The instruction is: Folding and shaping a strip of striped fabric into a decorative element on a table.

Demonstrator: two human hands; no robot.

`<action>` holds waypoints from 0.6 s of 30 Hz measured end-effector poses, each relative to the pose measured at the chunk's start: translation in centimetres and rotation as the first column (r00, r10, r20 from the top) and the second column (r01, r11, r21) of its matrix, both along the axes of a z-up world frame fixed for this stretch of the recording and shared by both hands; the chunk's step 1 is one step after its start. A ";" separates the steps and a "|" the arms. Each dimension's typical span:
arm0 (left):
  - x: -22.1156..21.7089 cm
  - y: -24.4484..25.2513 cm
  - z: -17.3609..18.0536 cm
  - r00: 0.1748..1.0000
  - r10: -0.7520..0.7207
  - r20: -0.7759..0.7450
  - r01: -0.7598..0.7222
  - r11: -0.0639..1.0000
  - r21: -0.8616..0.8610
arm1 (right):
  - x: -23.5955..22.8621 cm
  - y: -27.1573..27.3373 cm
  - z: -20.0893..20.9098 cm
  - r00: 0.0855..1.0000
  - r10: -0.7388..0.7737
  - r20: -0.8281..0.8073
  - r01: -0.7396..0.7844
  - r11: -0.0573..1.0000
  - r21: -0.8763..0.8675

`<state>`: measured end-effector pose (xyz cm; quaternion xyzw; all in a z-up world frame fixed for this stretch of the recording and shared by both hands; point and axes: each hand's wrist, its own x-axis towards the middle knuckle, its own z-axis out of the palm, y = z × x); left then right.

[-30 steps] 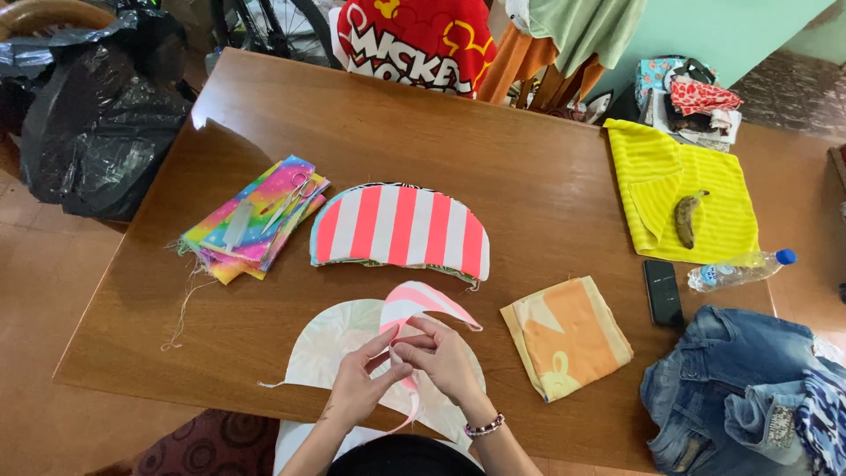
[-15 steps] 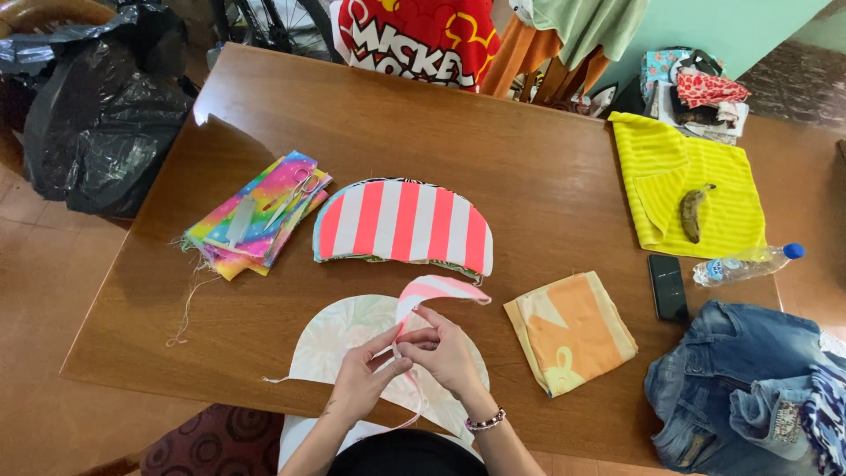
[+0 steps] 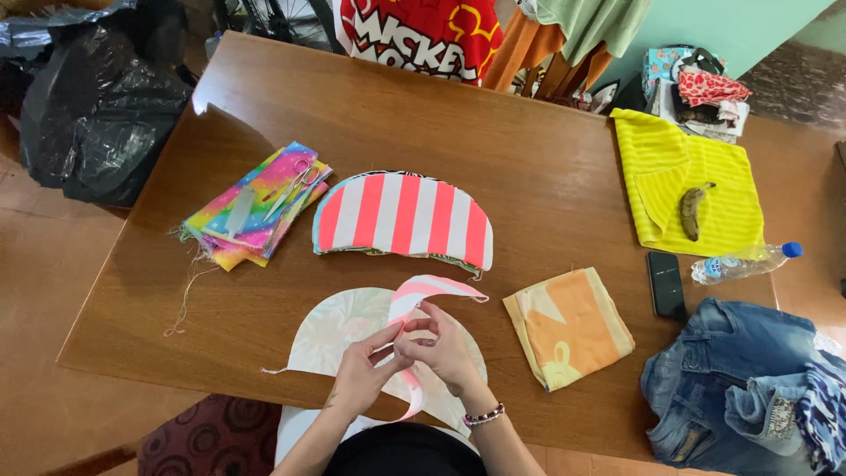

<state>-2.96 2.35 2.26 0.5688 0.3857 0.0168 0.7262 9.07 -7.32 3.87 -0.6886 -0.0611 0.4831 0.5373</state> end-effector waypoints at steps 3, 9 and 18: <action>0.0 -0.1 -0.1 1.000 -0.006 -0.020 0.005 1.000 -0.013 | 0.0 0.0 -0.6 1.000 0.007 -0.004 -0.007 1.000 -0.006; -0.1 -0.2 -0.6 1.000 -0.024 0.011 0.024 1.000 0.007 | 0.1 -0.3 -1.5 0.999 0.024 -0.038 -0.024 1.000 -0.010; 0.0 0.3 0.0 0.999 0.035 -0.016 -0.037 0.990 -0.139 | 0.5 -0.9 -3.5 0.996 0.087 0.031 -0.087 0.996 0.015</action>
